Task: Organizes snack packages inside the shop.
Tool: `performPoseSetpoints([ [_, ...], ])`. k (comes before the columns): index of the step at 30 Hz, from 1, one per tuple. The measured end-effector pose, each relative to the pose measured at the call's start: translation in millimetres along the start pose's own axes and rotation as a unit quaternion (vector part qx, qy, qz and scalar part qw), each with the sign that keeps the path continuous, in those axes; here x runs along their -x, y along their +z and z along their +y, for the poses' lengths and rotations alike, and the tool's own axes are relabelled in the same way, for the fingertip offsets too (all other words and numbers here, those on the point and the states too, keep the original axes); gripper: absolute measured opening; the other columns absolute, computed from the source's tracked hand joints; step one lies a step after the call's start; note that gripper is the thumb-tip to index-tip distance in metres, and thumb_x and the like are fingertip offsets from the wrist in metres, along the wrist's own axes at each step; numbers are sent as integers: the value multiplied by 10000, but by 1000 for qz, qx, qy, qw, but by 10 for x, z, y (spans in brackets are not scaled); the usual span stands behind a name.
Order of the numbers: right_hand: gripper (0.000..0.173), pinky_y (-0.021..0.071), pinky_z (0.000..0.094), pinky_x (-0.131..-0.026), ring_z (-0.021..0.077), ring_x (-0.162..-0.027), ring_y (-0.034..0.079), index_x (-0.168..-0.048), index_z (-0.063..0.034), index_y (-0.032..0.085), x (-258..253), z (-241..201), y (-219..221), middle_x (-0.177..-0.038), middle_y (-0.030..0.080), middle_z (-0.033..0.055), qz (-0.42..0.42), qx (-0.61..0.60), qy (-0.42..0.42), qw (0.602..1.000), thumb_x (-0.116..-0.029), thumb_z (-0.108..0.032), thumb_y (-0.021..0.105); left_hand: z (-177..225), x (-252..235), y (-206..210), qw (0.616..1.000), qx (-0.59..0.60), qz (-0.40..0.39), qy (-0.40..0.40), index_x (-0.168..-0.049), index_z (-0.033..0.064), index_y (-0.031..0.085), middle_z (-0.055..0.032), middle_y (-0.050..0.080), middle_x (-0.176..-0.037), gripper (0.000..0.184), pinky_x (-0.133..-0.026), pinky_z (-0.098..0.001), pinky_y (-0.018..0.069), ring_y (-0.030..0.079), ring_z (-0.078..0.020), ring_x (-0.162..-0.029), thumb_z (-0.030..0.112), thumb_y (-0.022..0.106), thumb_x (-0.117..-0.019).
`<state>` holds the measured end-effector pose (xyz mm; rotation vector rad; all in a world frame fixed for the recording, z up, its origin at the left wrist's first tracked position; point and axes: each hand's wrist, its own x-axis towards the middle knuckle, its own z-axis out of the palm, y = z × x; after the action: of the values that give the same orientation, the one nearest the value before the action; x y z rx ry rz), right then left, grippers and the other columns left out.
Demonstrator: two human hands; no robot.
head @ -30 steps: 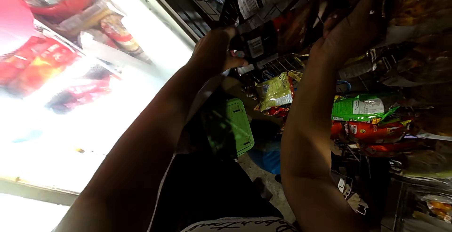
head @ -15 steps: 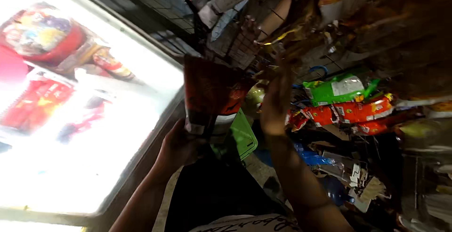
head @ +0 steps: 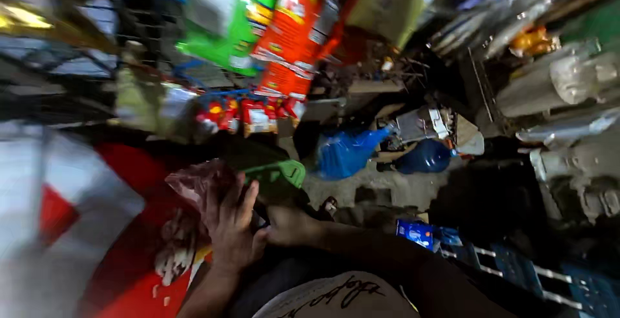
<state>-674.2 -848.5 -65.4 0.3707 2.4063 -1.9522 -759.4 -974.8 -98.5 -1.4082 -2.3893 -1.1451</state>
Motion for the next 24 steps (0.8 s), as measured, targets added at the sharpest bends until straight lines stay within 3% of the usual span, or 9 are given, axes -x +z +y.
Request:
performPoseSetpoints([
  [3, 748, 460, 414, -1110, 282, -1263, 613, -1510, 97, 386, 389, 219, -668, -1372, 603, 268, -57, -42, 46, 996, -897, -109, 763, 260, -196, 455, 999, -10, -47, 12, -1559, 185, 417, -168, 288, -1663, 866, -1225, -658, 58, 155, -389, -1563, 758, 111, -985],
  [7, 721, 500, 515, -1047, 322, -1197, 658, -1462, 45, 506, 1132, 728, -1414, -1292, 669, 236, -14, 6, 30, 999, -862, -228, 798, 478, -422, 1097, 995, 10, -88, -56, -1605, 117, 328, -157, 285, -1668, 773, -1239, -646, 46, 180, -362, -1565, 620, 126, -1054],
  [12, 777, 477, 418, -1102, 266, -1250, 626, -1473, 106, 435, 1908, 1044, -2302, -1337, 631, 257, 99, -74, 20, 992, -834, -139, 803, 1080, -905, 1815, 883, 197, -224, -363, -1444, -172, 371, -330, 466, -1450, 459, -1138, -374, 377, 494, -266, -1327, 132, 332, -1102],
  [14, 807, 477, 337, -1103, 206, -1250, 623, -1481, 143, 374, 2174, 1108, -2567, -1347, 615, 259, 155, -140, 35, 977, -836, -98, 793, 1449, -1023, 2021, 845, 269, -269, -376, -1472, -154, 335, -252, 503, -1441, 516, -1106, -325, 412, 528, -172, -1281, 216, 253, -1121],
  [16, 802, 492, 288, -1090, 141, -1237, 623, -1481, 145, 342, 2368, 1262, -2745, -1352, 611, 227, 199, -179, 35, 963, -837, -53, 777, 1823, -1076, 2245, 808, 373, -320, -325, -1414, -86, 362, -34, 620, -1282, 691, -1004, -247, 502, 602, -23, -1148, 497, 202, -1080],
  [18, 805, 492, 255, -1078, 97, -1231, 611, -1477, 135, 335, 2476, 1381, -2860, -1361, 601, 196, 227, -207, 46, 951, -817, -27, 766, 2083, -1130, 2467, 765, 459, -358, -276, -1392, -76, 388, 53, 653, -1237, 900, -1020, -233, 506, 610, 10, -1145, 695, 511, -945],
  [20, 817, 490, 232, -1069, 66, -1226, 602, -1487, 119, 318, 2550, 1467, -2912, -1370, 594, 165, 243, -236, 60, 939, -814, -16, 760, 2387, -1239, 2696, 764, 476, -350, -259, -1303, -73, 436, 90, 677, -1097, 769, -945, -209, 556, 652, 32, -1028, 487, 740, -872],
  [22, 820, 507, 230, -1056, 53, -1204, 615, -1488, 118, 301, 2605, 1529, -2909, -1349, 606, 138, 275, -271, 52, 921, -813, -4, 752, 2650, -1416, 2899, 741, 524, -328, -263, -1240, -16, 486, 60, 716, -1019, 476, -883, -255, 604, 701, -30, -949, 169, 726, -873],
  [24, 798, 521, 246, -1047, 63, -1188, 629, -1470, 124, 321, 2689, 1600, -2996, -1324, 623, 134, 307, -269, 33, 913, -812, -7, 752, 2842, -1645, 3082, 710, 568, -319, -269, -1112, 59, 606, 24, 752, -950, 204, -838, -308, 628, 730, -94, -887, 65, 650, -913],
])
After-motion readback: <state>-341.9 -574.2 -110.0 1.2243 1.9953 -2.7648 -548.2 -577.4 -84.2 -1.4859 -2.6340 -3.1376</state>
